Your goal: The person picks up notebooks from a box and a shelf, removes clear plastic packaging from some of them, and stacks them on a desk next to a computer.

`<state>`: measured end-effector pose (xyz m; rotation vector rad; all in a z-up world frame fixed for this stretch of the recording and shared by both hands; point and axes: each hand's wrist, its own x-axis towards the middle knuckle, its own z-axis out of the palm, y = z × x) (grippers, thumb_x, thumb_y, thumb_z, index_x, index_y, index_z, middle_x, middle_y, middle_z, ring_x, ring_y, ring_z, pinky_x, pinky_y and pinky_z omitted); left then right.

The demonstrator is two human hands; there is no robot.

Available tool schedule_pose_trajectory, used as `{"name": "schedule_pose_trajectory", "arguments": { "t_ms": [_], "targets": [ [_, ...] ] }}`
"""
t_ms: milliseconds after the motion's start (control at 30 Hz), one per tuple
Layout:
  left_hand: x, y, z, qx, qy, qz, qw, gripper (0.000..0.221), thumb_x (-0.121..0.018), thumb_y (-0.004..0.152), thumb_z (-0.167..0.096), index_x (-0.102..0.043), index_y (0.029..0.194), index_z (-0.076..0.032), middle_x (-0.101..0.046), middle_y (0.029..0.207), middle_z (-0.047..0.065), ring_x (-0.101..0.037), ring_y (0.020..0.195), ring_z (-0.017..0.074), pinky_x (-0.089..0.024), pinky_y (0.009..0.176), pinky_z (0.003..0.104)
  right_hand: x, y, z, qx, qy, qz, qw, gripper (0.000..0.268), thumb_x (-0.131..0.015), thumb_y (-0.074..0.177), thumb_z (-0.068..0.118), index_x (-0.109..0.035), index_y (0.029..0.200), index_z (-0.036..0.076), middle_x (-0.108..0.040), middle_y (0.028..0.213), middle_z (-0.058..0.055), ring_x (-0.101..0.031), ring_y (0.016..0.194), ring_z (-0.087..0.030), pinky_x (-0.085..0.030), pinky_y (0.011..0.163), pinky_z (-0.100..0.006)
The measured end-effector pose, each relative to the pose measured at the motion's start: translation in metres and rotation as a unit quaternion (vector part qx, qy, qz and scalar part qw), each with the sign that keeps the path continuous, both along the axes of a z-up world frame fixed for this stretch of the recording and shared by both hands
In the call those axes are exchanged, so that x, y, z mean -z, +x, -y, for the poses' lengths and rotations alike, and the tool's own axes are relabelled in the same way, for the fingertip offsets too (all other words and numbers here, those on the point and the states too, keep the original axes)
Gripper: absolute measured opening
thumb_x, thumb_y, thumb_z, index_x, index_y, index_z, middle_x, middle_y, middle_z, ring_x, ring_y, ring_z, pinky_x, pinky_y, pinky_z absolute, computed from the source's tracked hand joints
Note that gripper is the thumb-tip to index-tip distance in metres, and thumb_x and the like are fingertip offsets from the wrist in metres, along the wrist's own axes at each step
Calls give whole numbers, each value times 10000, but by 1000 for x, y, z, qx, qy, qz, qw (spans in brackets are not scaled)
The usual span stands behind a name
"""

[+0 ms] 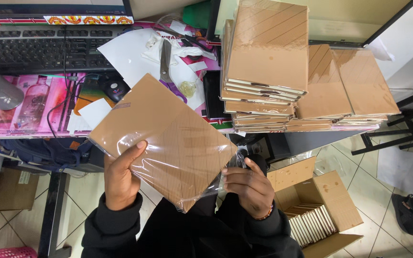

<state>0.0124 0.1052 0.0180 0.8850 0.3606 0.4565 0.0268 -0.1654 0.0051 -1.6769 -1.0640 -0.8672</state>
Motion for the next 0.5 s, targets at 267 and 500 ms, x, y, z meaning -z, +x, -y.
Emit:
{"name": "schedule_pose_trajectory", "arguments": {
  "t_ms": [267, 500],
  "targets": [
    [-6, -5, 4, -19, 39, -44, 998, 522, -763, 757, -45, -650, 1266, -37, -719, 1226, 99, -692, 1150, 224, -576, 1005, 323, -7, 1, 6, -6, -101, -2, 995, 298, -450, 1040, 38, -678, 858, 100, -674, 906, -44, -773, 921, -226, -251, 1205, -473],
    [-12, -6, 14, -39, 48, 13, 998, 673, -741, 751, -36, -547, 1395, -56, -671, 1284, 89, -652, 1218, 248, -537, 1088, 361, 13, -18, -10, 104, -221, 41, 969, 239, -727, 972, 113, -698, 1107, 307, -557, 889, 30, -580, 806, -138, -354, 1031, -491]
  ]
}}
